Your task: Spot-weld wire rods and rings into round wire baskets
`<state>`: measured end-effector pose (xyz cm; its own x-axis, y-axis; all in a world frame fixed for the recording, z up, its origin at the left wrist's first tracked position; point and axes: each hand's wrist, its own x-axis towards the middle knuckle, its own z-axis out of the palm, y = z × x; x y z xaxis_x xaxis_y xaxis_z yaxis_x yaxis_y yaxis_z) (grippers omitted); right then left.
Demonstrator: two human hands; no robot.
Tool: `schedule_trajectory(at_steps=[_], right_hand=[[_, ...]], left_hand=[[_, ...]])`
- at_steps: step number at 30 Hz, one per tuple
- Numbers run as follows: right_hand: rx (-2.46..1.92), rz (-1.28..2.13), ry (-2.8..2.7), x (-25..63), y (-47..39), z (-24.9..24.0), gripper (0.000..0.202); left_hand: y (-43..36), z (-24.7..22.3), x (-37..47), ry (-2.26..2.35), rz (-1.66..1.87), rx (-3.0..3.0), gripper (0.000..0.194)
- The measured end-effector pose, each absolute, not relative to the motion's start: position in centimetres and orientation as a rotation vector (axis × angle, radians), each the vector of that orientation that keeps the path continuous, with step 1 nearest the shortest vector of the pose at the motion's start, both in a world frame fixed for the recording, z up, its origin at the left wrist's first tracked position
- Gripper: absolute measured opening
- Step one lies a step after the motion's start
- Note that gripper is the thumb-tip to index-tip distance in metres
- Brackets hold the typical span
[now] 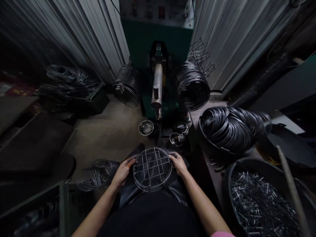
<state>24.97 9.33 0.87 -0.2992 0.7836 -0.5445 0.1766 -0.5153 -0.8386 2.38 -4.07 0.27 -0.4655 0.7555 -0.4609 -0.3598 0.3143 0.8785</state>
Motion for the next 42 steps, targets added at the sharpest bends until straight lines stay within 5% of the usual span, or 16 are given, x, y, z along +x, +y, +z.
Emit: schedule_trajectory(at_steps=[14,22,28,34,42], right_hand=[[-1.292,1.366,-1.809,26.0,8.7,-0.6,0.034],[-1.322,1.414,-1.925,26.2,9.0,-0.8,0.03],[-1.235,1.658,-2.107,27.2,10.9,1.2,0.037],[-1.138,1.912,-2.208,28.2,11.2,3.0,0.085],[-1.156,1.829,-2.118,28.4,8.6,0.6,0.092]], left_hand=[[-4.5,0.4,0.6,1.616,1.159,0.658,0.05],[-4.7,-1.3,0.3,1.875,0.986,1.137,0.039],[-5.4,-0.5,-3.0,1.616,0.571,1.472,0.061],[-6.5,-0.1,-1.3,1.766,0.33,1.573,0.118],[-7.2,-1.5,1.3,1.932,0.318,1.544,0.124]])
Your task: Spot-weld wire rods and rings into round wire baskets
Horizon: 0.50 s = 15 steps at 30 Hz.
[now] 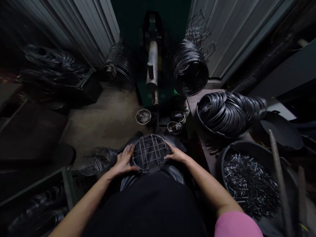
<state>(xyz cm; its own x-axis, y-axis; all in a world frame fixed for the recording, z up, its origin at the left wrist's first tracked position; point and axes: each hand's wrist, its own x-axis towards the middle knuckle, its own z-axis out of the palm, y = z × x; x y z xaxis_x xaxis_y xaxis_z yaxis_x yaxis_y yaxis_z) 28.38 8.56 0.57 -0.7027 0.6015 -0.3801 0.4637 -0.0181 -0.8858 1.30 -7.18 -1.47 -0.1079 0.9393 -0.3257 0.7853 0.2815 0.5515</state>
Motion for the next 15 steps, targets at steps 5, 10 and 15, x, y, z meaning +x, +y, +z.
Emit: schedule_trajectory(at_steps=[5,10,15], right_hand=[[-1.219,1.768,-2.086,28.3,8.3,-0.3,0.096],[-1.157,1.802,-1.968,27.5,7.5,0.4,0.093],[-1.185,1.771,-1.844,27.8,5.5,0.6,0.082]], left_hand=[[-7.2,-1.5,2.0,2.011,0.301,1.559,0.122],[-7.0,-1.4,2.1,1.992,0.331,1.501,0.122],[-7.2,-1.0,-0.6,1.724,0.589,1.432,0.11]])
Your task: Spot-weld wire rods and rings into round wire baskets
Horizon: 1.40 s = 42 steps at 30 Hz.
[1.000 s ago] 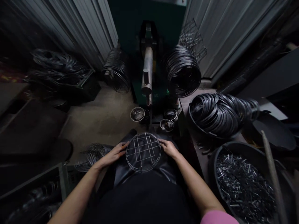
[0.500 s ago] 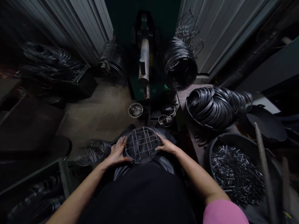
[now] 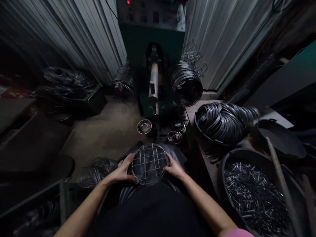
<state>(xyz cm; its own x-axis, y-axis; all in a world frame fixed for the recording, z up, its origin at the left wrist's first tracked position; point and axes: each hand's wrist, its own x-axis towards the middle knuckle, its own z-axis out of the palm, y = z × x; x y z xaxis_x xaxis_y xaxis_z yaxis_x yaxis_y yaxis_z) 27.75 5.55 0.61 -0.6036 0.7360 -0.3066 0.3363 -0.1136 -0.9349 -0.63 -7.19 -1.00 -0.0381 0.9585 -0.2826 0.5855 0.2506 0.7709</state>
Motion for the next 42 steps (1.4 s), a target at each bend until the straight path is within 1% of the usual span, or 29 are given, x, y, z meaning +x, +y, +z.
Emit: schedule_trajectory(at_steps=[2,4,5,7,10,15,18,20,23,27,35,39,41,42], right_hand=[[-1.229,1.726,-1.822,28.4,5.4,0.9,0.071],[-1.288,1.696,-1.769,28.9,5.6,1.4,0.053],[-1.312,1.68,-1.738,29.0,5.8,1.7,0.046],[-1.318,1.633,-1.707,28.7,5.8,2.2,0.042],[-1.256,1.539,-1.736,27.7,5.1,2.6,0.047],[-1.255,1.464,-1.705,26.2,4.0,2.6,0.042],[-1.233,1.545,-1.709,26.3,4.5,2.7,0.042],[-1.213,1.619,-1.736,26.6,5.1,2.8,0.046],[-1.187,1.704,-1.788,27.2,5.9,2.8,0.053],[-1.202,1.754,-1.763,27.5,6.3,2.6,0.053],[-1.227,1.727,-1.814,27.7,6.1,1.9,0.053],[-1.213,1.752,-1.814,28.0,5.8,2.0,0.059],[-1.186,1.783,-1.773,28.1,5.5,1.9,0.064],[-1.18,1.799,-1.749,28.1,5.3,1.9,0.065]], left_hand=[[-7.3,-0.3,-2.0,1.592,0.791,1.255,0.091],[-7.1,0.5,-2.6,1.556,1.003,0.982,0.071],[-6.8,0.9,-2.7,1.574,1.091,0.854,0.065],[-6.1,1.5,-2.1,1.627,1.18,0.699,0.06],[-5.1,1.8,-0.5,1.649,1.196,0.687,0.057],[-4.6,2.0,0.8,1.603,1.198,0.646,0.058],[-4.5,2.1,0.7,1.535,1.133,0.565,0.058],[-4.3,2.2,0.8,1.551,1.125,0.56,0.055],[-4.1,2.2,0.9,1.685,1.161,0.702,0.048],[-4.1,2.0,0.9,1.788,1.086,0.889,0.044],[-4.5,1.0,0.2,1.758,0.981,0.972,0.05],[-5.2,2.0,-1.9,1.631,0.779,1.164,0.053],[-5.6,2.4,-2.9,1.539,0.627,1.302,0.06],[-5.8,2.6,-3.0,1.518,0.559,1.374,0.068]])
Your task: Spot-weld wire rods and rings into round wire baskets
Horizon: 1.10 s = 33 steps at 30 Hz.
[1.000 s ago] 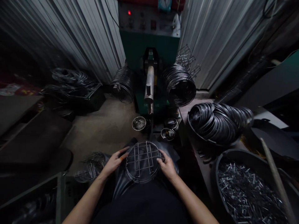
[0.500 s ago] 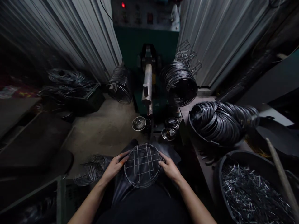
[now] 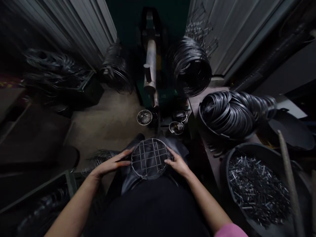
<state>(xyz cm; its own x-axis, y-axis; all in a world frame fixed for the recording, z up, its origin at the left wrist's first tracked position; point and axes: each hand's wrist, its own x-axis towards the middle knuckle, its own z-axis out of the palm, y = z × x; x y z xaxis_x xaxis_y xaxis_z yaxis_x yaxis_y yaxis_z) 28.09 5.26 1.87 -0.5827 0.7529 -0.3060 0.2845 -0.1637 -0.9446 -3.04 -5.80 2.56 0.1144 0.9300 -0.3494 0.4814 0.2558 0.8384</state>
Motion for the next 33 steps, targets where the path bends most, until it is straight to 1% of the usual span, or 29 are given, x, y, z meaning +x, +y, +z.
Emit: schedule_trajectory(at_steps=[2,4,8,14,17,20,24,27,29,31,32,33], right_hand=[[-1.184,1.817,-1.708,28.1,4.8,1.7,0.067],[-1.196,1.817,-1.686,28.1,4.5,1.5,0.067],[-1.205,1.797,-1.698,28.0,4.1,1.5,0.069],[-1.223,1.77,-1.737,28.1,3.9,1.2,0.069],[-1.216,1.751,-1.733,28.1,3.8,1.1,0.068],[-1.229,1.75,-1.692,27.8,3.7,1.3,0.068],[-1.218,1.76,-1.607,27.1,3.1,2.2,0.07],[-1.228,1.656,-1.614,27.2,2.4,2.7,0.07],[-1.276,1.572,-1.693,27.9,2.5,2.9,0.061],[-1.324,1.538,-1.719,28.7,3.4,3.1,0.045],[-1.356,1.536,-1.665,29.0,4.2,3.0,0.039],[-1.389,1.531,-1.564,29.1,5.2,2.9,0.038]], left_hand=[[-6.2,2.5,-2.7,1.557,0.475,1.498,0.089],[-6.5,2.0,-1.7,1.671,0.455,1.567,0.102],[-7.0,0.8,0.4,1.849,0.469,1.586,0.105],[-7.2,0.7,1.3,1.916,0.394,1.588,0.107],[-7.3,0.8,1.4,1.915,0.443,1.575,0.106],[-6.9,0.7,1.2,1.819,0.633,1.444,0.102],[-4.8,0.9,0.0,1.628,0.922,1.259,0.086],[-3.1,1.2,-1.0,1.587,0.944,1.317,0.075],[-2.5,1.1,-1.2,1.589,0.899,1.395,0.071],[-2.6,0.9,-1.0,1.594,0.845,1.449,0.07],[-2.7,0.7,-0.8,1.596,0.828,1.461,0.069],[-2.9,0.6,-0.5,1.602,0.821,1.467,0.069]])
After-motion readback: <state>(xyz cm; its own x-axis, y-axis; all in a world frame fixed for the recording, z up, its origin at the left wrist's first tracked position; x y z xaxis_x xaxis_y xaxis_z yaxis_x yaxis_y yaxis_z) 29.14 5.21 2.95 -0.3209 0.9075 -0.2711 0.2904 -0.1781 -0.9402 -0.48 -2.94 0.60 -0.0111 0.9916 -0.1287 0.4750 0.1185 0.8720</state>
